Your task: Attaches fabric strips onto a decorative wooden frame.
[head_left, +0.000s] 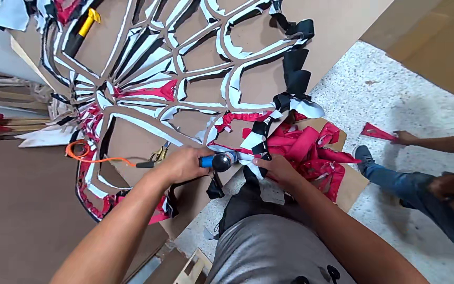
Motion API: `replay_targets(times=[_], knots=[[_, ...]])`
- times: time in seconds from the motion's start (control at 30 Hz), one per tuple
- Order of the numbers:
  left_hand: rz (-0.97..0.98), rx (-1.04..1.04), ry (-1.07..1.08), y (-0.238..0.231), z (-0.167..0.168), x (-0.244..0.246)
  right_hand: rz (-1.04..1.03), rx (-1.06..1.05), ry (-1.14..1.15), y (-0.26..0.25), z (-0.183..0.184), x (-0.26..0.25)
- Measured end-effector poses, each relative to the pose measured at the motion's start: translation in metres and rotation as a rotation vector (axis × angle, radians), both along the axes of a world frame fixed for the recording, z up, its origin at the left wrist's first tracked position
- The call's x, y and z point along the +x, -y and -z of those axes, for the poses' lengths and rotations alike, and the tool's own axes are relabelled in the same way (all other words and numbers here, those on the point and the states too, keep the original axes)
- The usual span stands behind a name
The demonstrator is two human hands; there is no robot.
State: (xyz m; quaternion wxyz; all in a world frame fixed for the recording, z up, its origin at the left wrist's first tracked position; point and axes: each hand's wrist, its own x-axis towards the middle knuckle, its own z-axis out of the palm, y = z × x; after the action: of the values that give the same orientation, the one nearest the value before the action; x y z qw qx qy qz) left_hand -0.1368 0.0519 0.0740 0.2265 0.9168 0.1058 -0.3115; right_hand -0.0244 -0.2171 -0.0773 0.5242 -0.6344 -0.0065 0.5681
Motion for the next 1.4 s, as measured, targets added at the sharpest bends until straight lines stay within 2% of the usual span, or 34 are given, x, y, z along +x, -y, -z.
replay_targets(times=[0.1, 0.43, 0.77, 1.4], knots=[[0.098, -0.039, -0.044, -0.021, 0.014, 0.011, -0.1, 0.068, 0.063, 0.008, 0.009, 0.006], [0.277, -0.007, -0.025, -0.029, 0.023, 0.02, -0.128, 0.114, 0.109, 0.009, 0.017, 0.008], [0.22, 0.035, -0.081, -0.012, 0.025, 0.021, -0.166, 0.168, 0.099, 0.013, 0.01, 0.012], [0.239, 0.004, 0.08, 0.012, 0.022, 0.019, -0.25, 0.159, 0.192, 0.015, 0.016, 0.016]])
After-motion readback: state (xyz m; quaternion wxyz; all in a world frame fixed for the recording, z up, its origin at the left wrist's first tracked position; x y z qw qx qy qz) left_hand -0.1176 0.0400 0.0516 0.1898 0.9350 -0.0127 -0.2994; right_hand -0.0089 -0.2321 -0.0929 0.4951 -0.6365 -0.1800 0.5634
